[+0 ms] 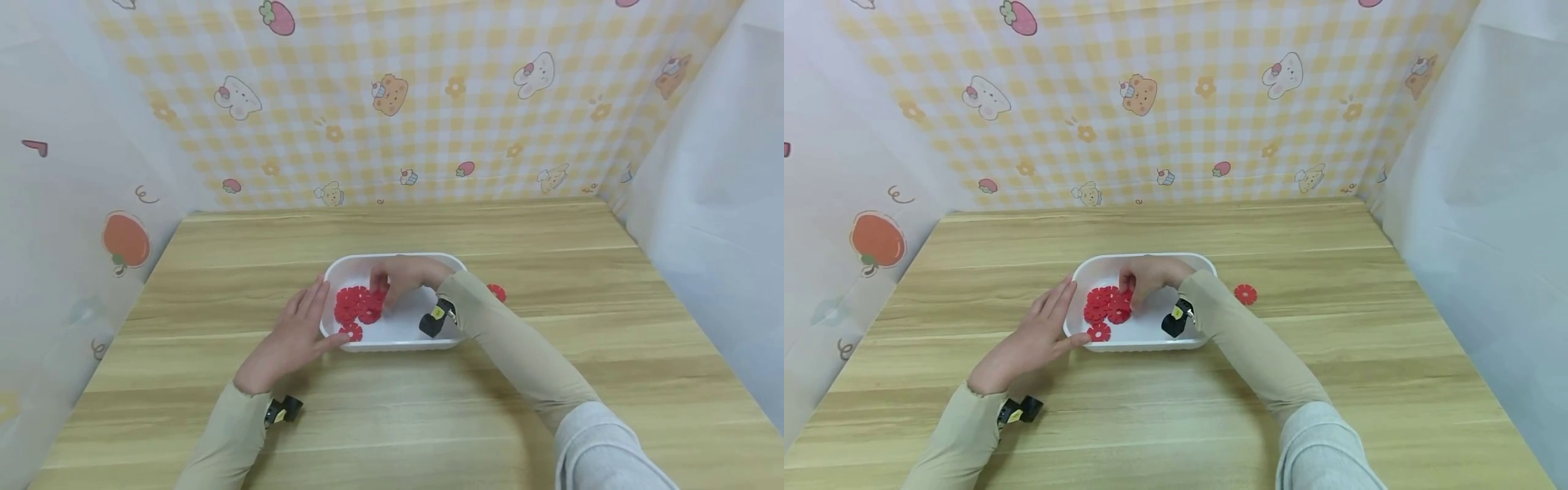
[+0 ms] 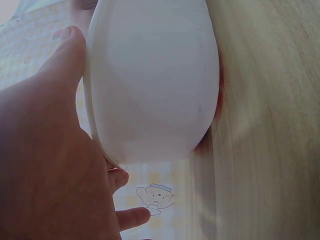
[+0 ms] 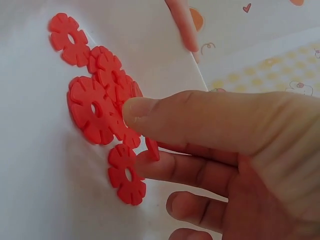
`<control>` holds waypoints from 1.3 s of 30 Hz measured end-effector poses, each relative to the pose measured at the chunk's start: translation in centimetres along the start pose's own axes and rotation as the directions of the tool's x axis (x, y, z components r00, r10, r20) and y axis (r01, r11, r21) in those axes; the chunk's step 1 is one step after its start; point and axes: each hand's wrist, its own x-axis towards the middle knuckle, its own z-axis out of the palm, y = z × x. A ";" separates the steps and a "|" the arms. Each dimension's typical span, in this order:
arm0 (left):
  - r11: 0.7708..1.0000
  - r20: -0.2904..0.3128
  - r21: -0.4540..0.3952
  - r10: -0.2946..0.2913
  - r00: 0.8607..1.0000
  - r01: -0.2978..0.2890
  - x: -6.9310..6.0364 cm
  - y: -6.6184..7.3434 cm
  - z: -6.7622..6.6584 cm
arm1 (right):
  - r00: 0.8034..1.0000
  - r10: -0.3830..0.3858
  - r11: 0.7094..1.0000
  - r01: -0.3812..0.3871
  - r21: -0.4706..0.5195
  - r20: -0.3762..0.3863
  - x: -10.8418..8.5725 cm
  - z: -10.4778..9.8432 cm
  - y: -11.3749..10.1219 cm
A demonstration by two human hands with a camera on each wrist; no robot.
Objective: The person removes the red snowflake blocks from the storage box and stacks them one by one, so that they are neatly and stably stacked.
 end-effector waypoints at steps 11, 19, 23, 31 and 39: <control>1.000 -0.012 -0.006 0.005 1.000 -0.005 0.2 0.0 0.0 | 0.999 0.020 1.000 -0.020 -0.001 -0.035 -1.0 -0.6 0.2; 1.000 -0.013 0.005 0.018 1.000 -0.018 0.2 0.0 0.0 | 0.997 0.006 1.000 -0.009 -0.026 -0.082 -1.8 -0.8 0.7; 1.000 -0.017 0.004 0.022 1.000 -0.022 0.2 0.0 0.0 | 0.994 0.008 1.000 -0.011 -0.024 -0.105 -2.2 -1.0 0.9; 1.000 -0.007 0.009 0.014 1.000 -0.014 0.2 -0.1 0.1 | 0.989 0.002 1.000 -0.003 -0.006 -0.148 -3.1 -1.4 1.2; 1.000 -0.001 0.009 -0.003 1.000 0.003 0.2 -0.1 0.2 | 0.983 0.001 1.000 0.001 0.011 -0.185 -4.0 -1.7 1.4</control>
